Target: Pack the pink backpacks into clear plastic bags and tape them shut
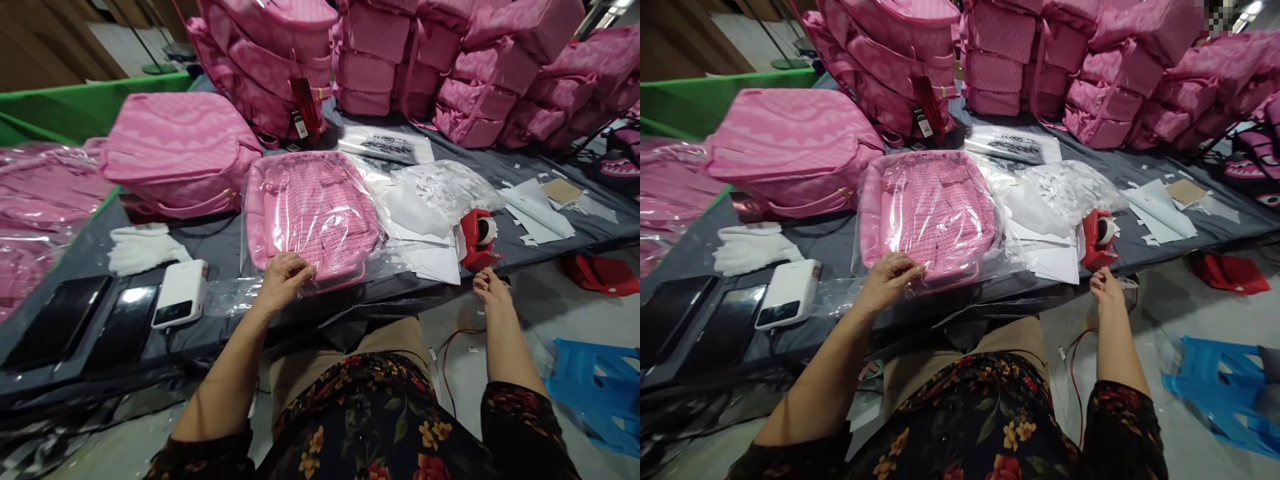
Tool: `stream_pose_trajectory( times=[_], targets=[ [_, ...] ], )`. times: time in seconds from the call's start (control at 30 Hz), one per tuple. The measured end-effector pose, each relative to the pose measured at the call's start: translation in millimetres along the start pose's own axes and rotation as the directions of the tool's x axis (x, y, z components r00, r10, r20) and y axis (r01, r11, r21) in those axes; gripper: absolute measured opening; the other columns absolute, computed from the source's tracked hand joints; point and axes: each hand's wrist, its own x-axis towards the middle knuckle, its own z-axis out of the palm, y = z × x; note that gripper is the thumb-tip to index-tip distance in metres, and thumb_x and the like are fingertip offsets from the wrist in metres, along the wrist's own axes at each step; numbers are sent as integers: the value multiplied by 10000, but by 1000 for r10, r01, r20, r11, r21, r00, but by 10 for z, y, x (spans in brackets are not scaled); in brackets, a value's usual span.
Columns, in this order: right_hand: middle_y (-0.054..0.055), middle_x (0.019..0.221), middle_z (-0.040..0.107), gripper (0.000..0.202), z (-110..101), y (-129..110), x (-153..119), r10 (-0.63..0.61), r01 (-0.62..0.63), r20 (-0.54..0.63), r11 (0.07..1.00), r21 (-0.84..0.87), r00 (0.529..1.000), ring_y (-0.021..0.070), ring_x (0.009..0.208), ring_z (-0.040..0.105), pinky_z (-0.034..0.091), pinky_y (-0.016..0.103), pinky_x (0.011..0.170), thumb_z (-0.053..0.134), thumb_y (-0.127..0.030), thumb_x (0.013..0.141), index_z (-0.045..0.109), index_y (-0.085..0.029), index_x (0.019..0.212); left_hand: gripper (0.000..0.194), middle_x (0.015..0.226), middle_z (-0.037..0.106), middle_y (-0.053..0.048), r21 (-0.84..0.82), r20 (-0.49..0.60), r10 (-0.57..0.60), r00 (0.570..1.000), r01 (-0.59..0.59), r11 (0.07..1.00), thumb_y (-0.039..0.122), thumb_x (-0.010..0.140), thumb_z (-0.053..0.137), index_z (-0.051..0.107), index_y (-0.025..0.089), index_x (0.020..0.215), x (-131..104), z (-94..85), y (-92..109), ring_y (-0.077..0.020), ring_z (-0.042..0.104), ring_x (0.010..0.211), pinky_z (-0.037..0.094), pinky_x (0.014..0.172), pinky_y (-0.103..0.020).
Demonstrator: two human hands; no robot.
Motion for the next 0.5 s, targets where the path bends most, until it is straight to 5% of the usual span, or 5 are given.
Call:
stream_pose_trajectory(
  times=[0.13,0.23,0.37,0.43,0.5],
  targets=[
    [-101,557,310,403,445,-90,-233,20,-102,309,963,250,951,14,437,273,188,63,326,763,-173,825,368,-183,743,375,670,621,-39,20,2,-4,1000,4,1000,486,847,594,675,206,613,16,14,17,-201,525,764,366,816,-379],
    [-98,560,312,406,904,-256,-582,-153,11,591,971,237,792,36,444,231,161,113,323,838,-319,799,453,-192,788,339,668,613,-32,34,-7,-1,1000,1,999,456,842,604,680,205,628,34,23,17,-195,520,766,368,821,-380],
    [-44,617,447,361,1739,-430,-956,-100,543,956,837,-69,275,61,529,354,305,188,468,785,-435,860,548,-171,794,308,687,622,-32,34,-16,3,1000,-2,999,425,847,612,688,203,647,46,30,4,-201,523,793,358,829,-382],
    [-10,697,513,357,2201,-462,-1016,127,748,992,660,-68,-22,73,618,412,336,209,558,757,-446,880,582,-145,802,298,697,625,-30,38,-1,6,1000,-6,999,410,862,616,700,205,664,49,27,-1,-201,527,801,359,838,-383],
    [-4,718,524,333,2618,-436,-1015,381,844,899,536,-26,-214,78,646,413,324,217,595,694,-429,925,591,-134,812,290,711,631,-28,50,19,4,1000,-5,999,392,885,622,709,207,679,51,23,-5,-202,534,820,365,850,-386]
  ],
)
